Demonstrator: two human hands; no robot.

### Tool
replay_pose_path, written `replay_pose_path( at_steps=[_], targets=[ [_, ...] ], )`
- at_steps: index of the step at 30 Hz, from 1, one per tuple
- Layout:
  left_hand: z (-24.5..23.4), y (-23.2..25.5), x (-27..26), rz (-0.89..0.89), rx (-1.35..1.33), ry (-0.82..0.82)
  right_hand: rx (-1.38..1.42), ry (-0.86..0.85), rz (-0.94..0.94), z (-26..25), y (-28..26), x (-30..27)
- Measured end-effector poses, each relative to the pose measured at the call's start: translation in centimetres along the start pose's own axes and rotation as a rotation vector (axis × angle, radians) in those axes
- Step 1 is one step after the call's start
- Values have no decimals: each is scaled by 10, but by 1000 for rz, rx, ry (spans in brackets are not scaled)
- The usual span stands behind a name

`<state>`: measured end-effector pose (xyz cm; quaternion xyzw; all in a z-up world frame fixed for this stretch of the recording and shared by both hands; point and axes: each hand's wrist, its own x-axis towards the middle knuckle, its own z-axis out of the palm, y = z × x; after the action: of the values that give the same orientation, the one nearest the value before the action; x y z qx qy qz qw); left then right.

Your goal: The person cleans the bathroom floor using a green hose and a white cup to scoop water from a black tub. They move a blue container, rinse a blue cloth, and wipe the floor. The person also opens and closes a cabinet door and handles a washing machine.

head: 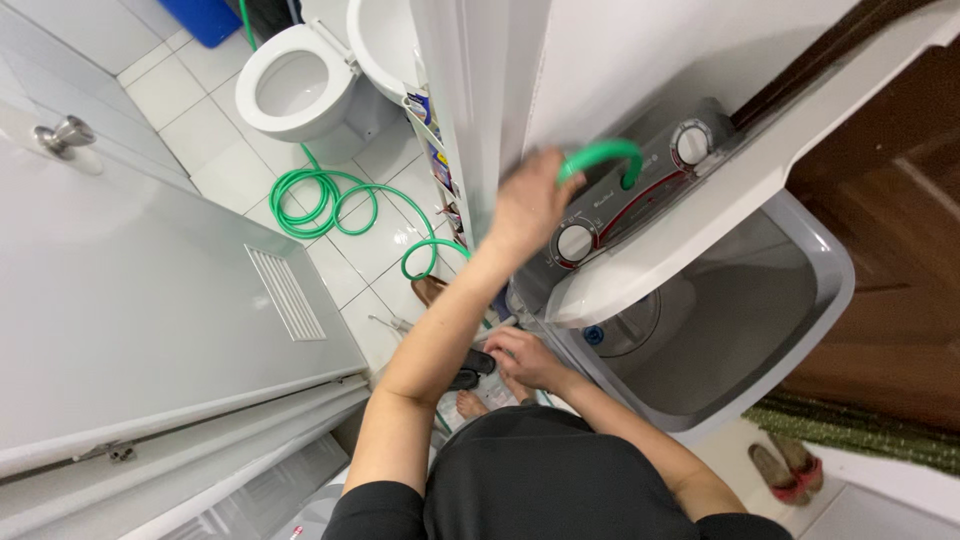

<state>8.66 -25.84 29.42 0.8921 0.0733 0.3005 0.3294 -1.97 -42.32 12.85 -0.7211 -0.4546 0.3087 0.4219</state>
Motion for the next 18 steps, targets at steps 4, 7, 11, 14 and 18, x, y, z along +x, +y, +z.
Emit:
replay_pose_path(
  at_steps=[4,7,11,14,18],
  targets=[
    [-44,6,10,100,-78,44,86,50,25,2,3,-2],
    [-81,12,-6,159,-73,82,128,51,50,4,0,1],
    [-120,-2,-52,125,-84,116,250,134,25,12,-11,12],
    [-124,-14,-81,126,-120,129,908,265,-103,5,-29,28],
    [-113,-23,-103,108,-161,125,1318,799,-294,-35,-61,72]
  ],
)
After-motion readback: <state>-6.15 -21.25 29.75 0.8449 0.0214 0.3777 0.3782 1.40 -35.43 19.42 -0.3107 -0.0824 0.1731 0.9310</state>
